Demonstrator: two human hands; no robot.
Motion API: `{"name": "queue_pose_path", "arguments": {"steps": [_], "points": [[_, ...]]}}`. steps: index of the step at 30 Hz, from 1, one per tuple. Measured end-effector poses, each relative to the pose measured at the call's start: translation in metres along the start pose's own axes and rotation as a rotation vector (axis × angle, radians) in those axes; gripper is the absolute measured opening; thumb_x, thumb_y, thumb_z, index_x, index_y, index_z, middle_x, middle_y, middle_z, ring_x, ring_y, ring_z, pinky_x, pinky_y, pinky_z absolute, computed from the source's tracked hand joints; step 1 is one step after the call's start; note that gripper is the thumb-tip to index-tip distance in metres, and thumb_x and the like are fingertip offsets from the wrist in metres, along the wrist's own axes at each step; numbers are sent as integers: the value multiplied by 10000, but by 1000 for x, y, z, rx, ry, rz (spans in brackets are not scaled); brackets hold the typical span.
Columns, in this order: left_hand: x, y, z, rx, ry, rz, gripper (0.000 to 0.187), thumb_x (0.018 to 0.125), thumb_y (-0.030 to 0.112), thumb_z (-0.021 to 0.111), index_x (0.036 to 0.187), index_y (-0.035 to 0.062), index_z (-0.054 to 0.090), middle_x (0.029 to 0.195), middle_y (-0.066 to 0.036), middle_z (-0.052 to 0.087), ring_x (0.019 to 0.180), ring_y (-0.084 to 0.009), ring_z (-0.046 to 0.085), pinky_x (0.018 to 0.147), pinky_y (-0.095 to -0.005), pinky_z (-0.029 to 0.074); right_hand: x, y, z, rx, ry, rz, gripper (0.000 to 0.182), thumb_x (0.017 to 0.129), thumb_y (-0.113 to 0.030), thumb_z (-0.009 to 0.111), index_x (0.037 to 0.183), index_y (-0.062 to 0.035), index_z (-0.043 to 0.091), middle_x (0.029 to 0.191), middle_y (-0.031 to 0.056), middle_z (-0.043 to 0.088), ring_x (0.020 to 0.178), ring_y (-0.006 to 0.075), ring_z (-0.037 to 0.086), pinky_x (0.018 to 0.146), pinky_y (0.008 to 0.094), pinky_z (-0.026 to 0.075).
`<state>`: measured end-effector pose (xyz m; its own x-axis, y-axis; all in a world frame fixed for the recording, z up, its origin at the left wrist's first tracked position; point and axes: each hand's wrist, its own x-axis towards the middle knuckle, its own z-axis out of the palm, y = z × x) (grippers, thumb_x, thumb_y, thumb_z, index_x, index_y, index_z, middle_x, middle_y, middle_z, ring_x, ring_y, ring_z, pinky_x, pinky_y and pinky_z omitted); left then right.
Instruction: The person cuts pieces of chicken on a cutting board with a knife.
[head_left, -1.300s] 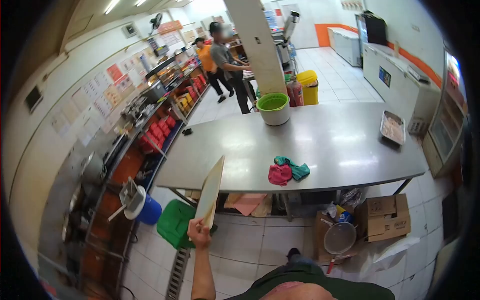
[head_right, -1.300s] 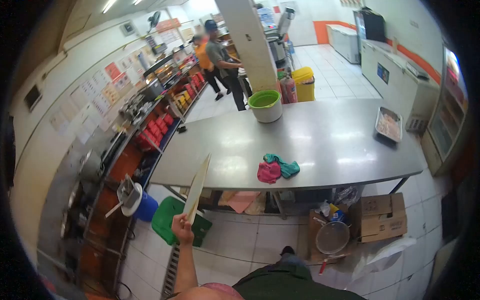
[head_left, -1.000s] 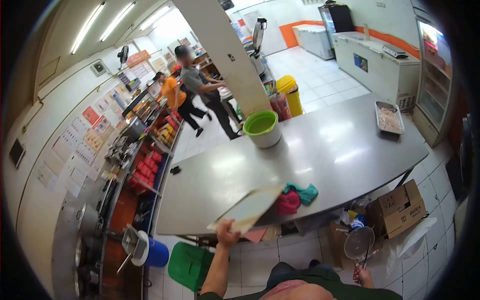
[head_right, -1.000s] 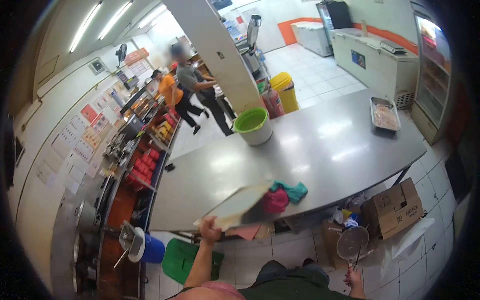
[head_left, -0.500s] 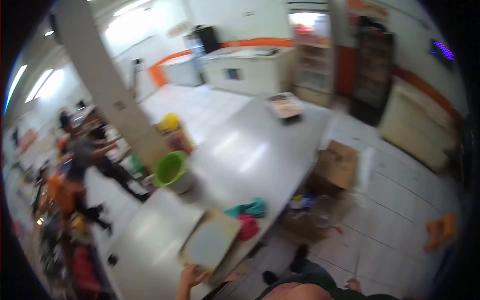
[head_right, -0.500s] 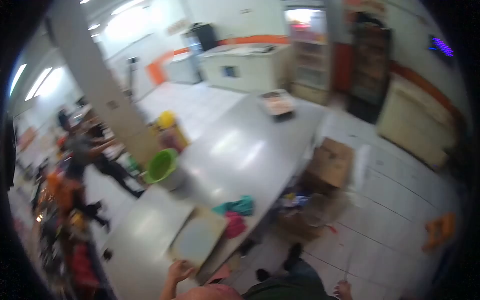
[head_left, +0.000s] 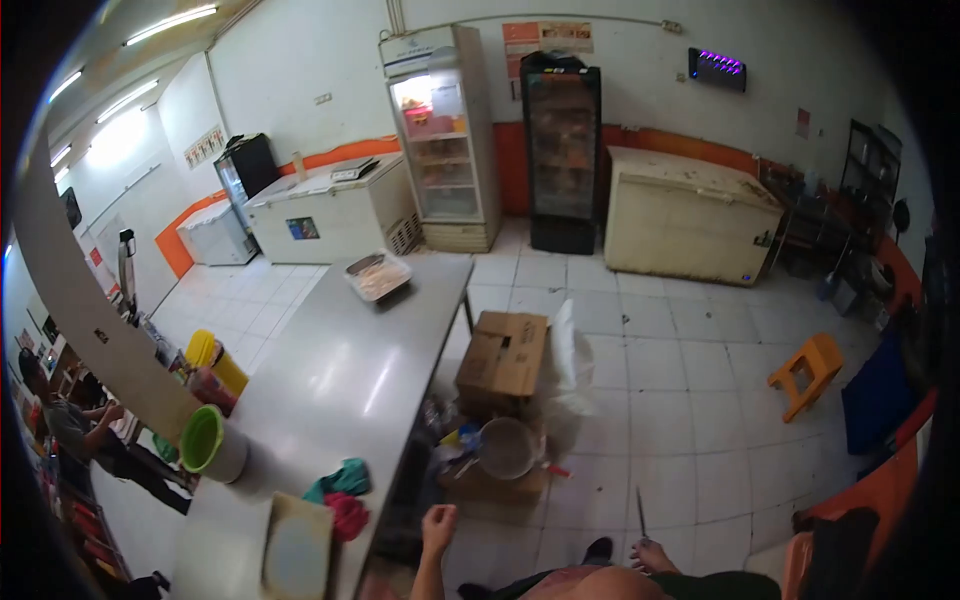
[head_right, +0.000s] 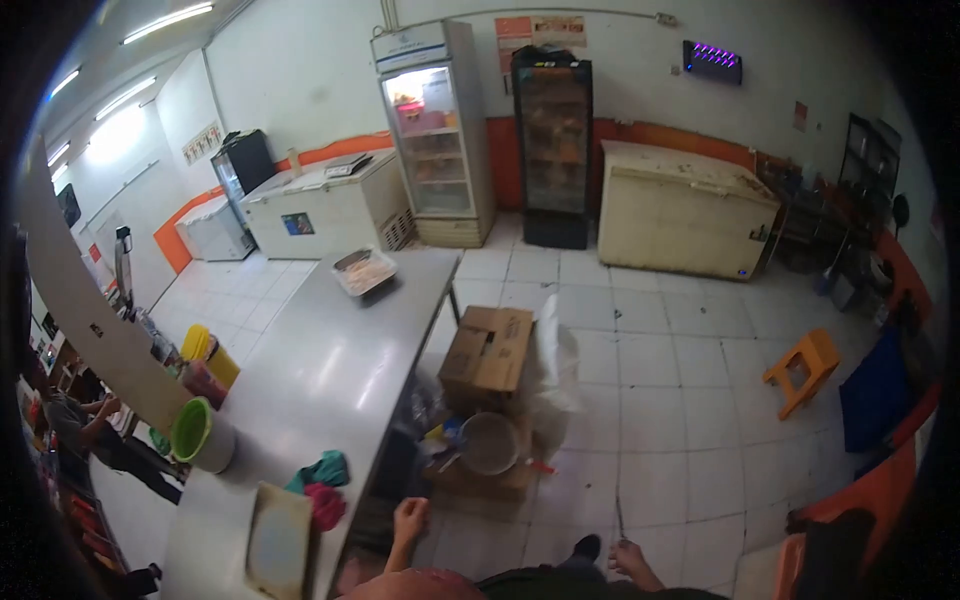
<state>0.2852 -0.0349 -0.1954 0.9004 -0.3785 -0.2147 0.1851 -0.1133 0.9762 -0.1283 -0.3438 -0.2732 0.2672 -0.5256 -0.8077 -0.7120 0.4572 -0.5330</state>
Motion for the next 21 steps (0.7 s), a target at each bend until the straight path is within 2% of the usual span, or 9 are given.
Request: {"name": "queue_pose_path", "arguments": {"steps": [2,3,5,7,8,10,14,20,21], "points": [[9,-53,66,144,-417,-273,335,934,359,608,1076,56,619,838,-27,632,704,-132,598,613,-287,508,25,-30,-34,-17,14,-275,319,971,-346,506,1091,-67,604,860,79,673,617,184,651,499,291,489],[19,-102,92,137,-417,-256,335,934,359,608,1076,56,619,838,-27,632,704,-132,598,613,-287,508,36,-46,-60,-17,55,-326,316,972,-350,505,1072,-70,612,835,71,668,606,183,644,491,287,485],[13,-167,111,954,-1041,-804,610,898,627,478,1311,179,522,1200,-96,629,1017,-252,619,865,-480,494,46,-49,-85,13,53,-351,313,973,-353,504,1052,-73,620,809,63,663,595,181,637,484,283,480],[48,-130,138,956,-1033,-840,604,895,622,486,1302,177,526,1190,-97,632,1011,-250,621,862,-475,496,68,-62,-130,316,276,-301,315,977,-370,500,1050,-78,596,767,71,645,559,187,611,485,297,488],[55,-124,169,920,-1049,-871,598,892,618,493,1294,176,530,1181,-97,635,1006,-249,623,859,-470,498,79,-66,-148,305,287,-300,315,977,-370,500,1050,-78,596,767,71,645,559,187,611,485,297,488],[78,-102,236,842,-1085,-923,587,887,609,508,1278,172,538,1162,-99,642,994,-246,628,854,-460,503,88,-96,-175,733,312,-131,315,982,-386,495,1048,-85,561,802,89,631,572,207,605,489,329,498],[124,-60,309,713,-1114,-1074,563,876,591,538,1245,166,554,1125,-101,655,971,-241,637,843,-440,511,161,-166,-242,717,107,-166,354,986,-424,473,1108,-93,502,927,114,610,615,239,617,496,365,500],[248,7,395,525,-1104,-1241,529,859,564,583,1195,156,579,1069,-105,675,936,-232,650,826,-409,524,262,-351,-323,715,162,-347,400,980,-434,481,1154,-74,496,885,117,622,612,225,615,502,357,512],[279,20,411,496,-1102,-1257,523,856,559,590,1187,154,583,1059,-105,678,930,-231,652,824,-404,526,275,-372,-332,578,191,-380,403,982,-438,476,1128,-64,508,902,138,625,633,231,618,527,366,523]]}}
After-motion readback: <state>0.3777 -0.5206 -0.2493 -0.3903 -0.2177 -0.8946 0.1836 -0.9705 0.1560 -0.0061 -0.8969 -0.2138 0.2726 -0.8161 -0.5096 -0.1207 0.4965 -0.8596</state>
